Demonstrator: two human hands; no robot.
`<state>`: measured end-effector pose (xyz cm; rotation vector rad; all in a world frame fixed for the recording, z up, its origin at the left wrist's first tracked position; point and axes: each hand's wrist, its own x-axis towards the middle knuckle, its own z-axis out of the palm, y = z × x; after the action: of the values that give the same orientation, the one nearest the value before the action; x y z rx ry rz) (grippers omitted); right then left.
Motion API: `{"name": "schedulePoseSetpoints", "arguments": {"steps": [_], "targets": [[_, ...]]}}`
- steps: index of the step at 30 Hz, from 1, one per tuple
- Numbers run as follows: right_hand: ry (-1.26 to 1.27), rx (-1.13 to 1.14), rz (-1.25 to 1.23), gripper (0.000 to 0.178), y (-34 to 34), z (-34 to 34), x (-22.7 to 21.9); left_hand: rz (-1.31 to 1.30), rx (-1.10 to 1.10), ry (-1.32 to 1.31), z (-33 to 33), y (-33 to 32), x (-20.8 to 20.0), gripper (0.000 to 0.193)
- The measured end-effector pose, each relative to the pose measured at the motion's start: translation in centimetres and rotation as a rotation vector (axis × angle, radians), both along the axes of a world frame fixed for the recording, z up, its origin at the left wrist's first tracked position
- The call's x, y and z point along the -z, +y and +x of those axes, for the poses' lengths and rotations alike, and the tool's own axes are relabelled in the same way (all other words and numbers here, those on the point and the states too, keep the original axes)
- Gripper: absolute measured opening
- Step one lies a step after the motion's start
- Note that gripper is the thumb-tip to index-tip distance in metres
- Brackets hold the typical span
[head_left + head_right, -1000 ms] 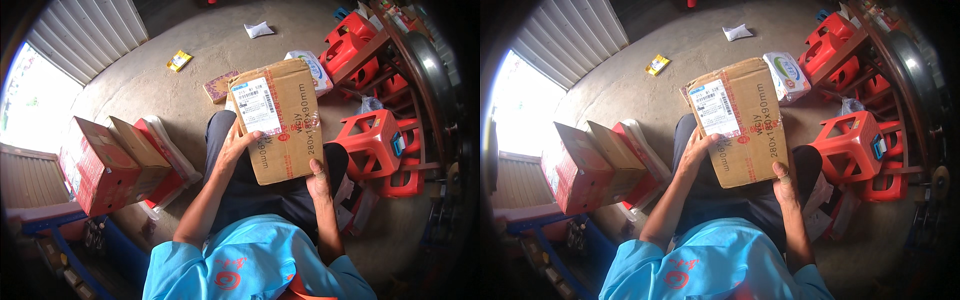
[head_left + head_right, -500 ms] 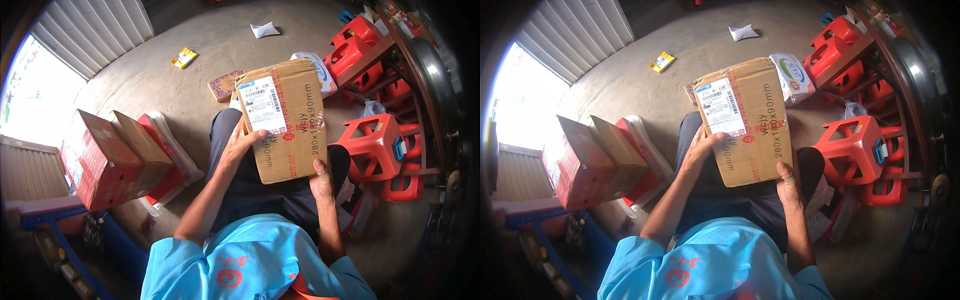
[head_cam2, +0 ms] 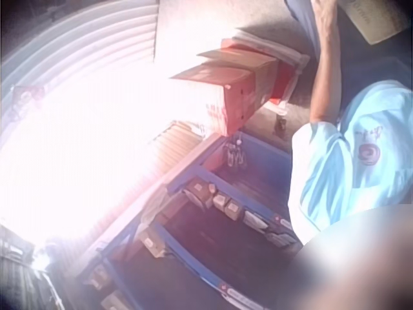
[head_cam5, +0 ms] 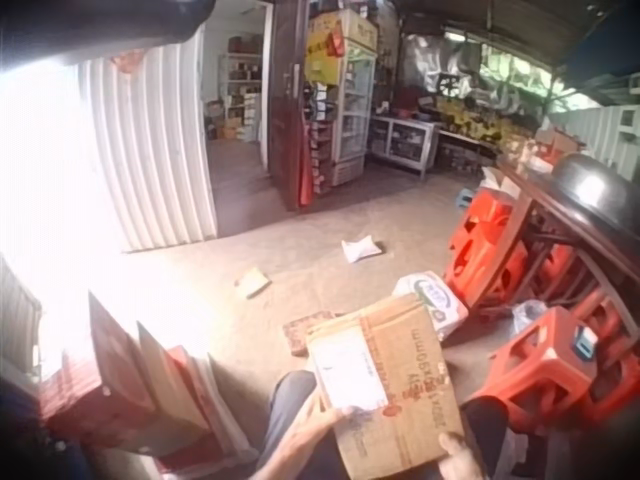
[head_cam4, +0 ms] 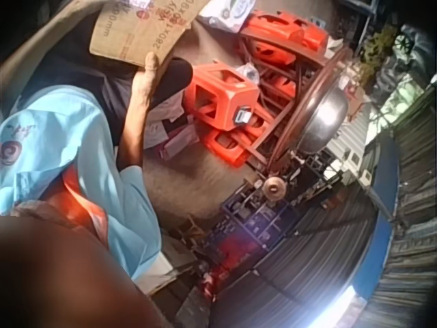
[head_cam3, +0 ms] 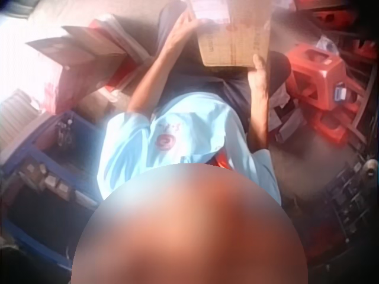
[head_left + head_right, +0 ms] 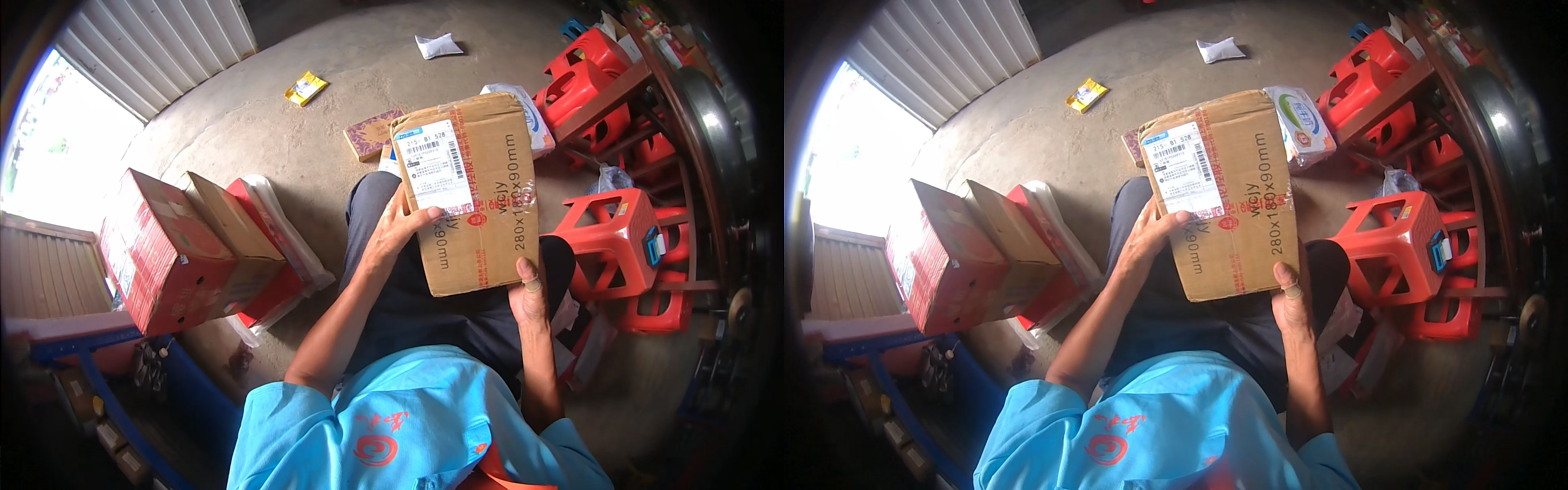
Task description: The person sits on the floor and sorts through a pile of cardboard boxes and padded envelopes. They pick up each package individually, turn it over to inspect the shipping label, and then place it into a separate stack or pile.
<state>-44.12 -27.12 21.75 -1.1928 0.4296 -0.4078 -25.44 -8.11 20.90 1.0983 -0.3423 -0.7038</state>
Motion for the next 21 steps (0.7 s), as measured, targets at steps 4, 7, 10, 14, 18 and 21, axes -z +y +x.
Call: {"name": "schedulePoseSetpoints", "arguments": {"steps": [4,7,10,14,18,21], "targets": [[0.001,-0.001,0.008,0.086,-0.02,-0.1,0.06,-0.008,-0.006,0.021,-0.14,0.1,-0.26,0.089],[-0.005,-0.003,0.009,0.085,0.15,-0.04,0.06,0.022,-0.003,0.003,-0.06,0.11,-0.18,0.092],[-0.007,-0.005,0.005,0.085,0.11,-0.14,0.29,0.036,0.003,-0.002,-0.09,0.13,-0.56,0.094],[-0.01,-0.003,0.002,0.085,0.11,-0.08,0.3,0.009,-0.001,0.02,-0.2,0.22,-0.71,0.089],[-0.015,-0.001,0.003,0.085,0.26,0.0,0.04,0.012,-0.002,0.01,-0.2,0.13,-0.65,0.09],[-0.007,0.012,-0.033,0.085,0.11,0.04,-0.3,-0.003,0.001,0.017,-0.19,0.06,-0.59,0.093]]}}
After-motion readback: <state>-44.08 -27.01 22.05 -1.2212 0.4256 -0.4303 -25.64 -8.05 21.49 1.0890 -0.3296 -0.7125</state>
